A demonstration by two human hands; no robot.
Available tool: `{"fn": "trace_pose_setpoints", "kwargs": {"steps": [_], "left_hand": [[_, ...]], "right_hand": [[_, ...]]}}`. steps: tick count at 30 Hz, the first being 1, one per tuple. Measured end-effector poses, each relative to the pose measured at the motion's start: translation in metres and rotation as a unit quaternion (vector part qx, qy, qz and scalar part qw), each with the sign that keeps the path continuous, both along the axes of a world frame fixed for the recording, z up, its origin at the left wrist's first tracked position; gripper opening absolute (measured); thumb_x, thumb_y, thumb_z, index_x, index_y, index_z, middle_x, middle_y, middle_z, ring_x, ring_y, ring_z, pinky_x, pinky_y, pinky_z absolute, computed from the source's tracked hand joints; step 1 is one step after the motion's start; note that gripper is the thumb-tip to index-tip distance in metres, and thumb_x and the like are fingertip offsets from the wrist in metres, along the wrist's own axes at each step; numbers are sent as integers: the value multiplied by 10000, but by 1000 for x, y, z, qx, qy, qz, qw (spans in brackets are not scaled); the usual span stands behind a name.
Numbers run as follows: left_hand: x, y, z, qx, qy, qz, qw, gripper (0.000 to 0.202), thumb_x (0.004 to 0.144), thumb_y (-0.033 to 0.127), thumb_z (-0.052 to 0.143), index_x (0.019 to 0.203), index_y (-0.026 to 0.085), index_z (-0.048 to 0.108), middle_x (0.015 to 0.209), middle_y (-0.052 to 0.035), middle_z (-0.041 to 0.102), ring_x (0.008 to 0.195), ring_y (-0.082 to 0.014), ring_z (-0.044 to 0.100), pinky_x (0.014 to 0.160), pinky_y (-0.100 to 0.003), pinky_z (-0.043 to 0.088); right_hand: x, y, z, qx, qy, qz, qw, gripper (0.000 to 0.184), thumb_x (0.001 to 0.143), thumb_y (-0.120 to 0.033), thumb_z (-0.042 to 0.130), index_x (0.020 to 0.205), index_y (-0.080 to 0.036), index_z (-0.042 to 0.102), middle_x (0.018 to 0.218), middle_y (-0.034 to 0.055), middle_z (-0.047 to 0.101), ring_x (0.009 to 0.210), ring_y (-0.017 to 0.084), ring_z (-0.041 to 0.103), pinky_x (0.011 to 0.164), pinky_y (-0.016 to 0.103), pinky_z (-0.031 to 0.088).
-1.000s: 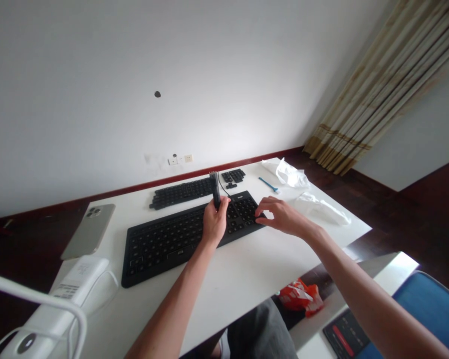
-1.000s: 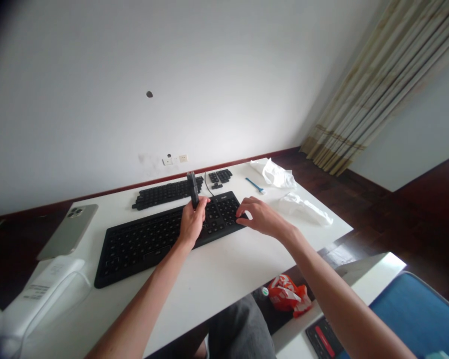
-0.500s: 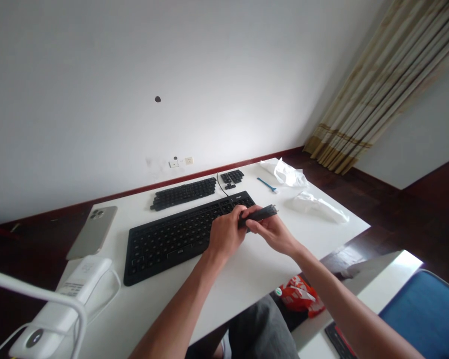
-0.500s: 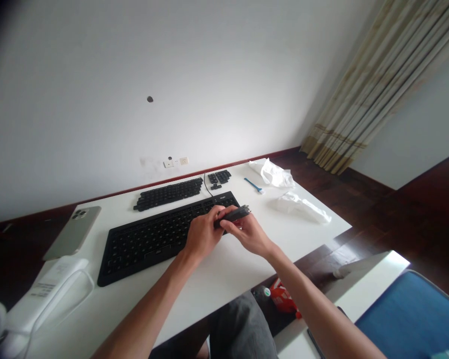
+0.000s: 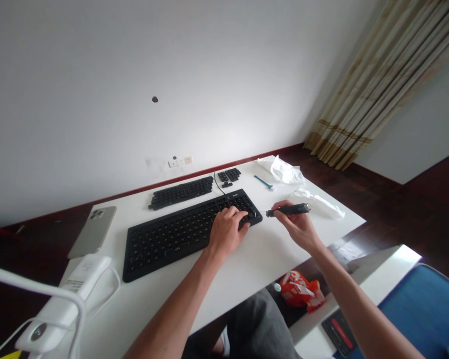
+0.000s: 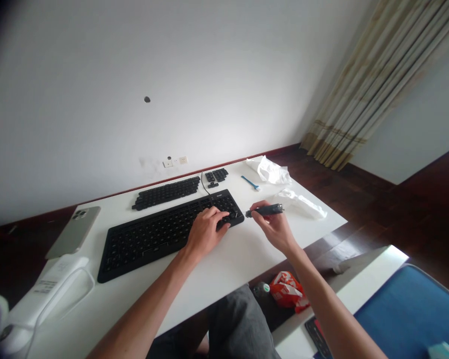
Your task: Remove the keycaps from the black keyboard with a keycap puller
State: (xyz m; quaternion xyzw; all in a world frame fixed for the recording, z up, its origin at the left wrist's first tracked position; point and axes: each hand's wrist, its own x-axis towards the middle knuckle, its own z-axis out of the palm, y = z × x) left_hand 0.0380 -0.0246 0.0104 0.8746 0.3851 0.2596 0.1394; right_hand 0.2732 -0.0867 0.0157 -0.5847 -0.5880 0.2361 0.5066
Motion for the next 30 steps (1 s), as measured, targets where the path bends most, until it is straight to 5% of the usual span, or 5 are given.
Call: {"fn": "trace_pose_setpoints", "kwargs": {"steps": [5,14,18,23,30], "left_hand": [[2,0,2,-4,6,5,1000,278,996,310,660,1256,243,732,1076,-58,694,1004,-232,639,964,-386,500],[15,10,6,-8,29,3,1000,221,974,302,693,1181,247,746,994,-50,707,910,-219,654,875,-346,501],[20,17,6,-24,32,-7,999,111,960,291,720,1056,243,748,906,-19,713,834,-198,666,787,-313,497],[24,17,4,0,35,-17,999,61,960,238,694,1016,221,715,938,-18,727,884,-194,683,843,-308,512],[25,15,0,12,34,-11,999,117,978,245,664,1080,218,713,984,-30,742,940,-211,688,912,-337,515]], "right_hand": [[-2,-1,-1,-18,-90,-2,996,238,983,-471,633,1024,-251,716,849,57,737,706,237,632,621,370,513],[-3,3,22,-35,-191,32,980,196,962,-376,626,1084,-271,737,706,8,714,605,203,630,598,328,516],[-7,3,29,-49,-209,43,976,193,960,-353,622,1067,-267,758,699,4,723,607,197,656,592,313,506],[-3,12,31,-97,-180,46,978,231,946,-334,595,1064,-231,765,757,21,759,693,215,720,653,304,546],[2,33,53,-131,-213,160,955,225,911,-339,622,1045,-238,771,825,12,774,748,197,695,739,313,556]]}}
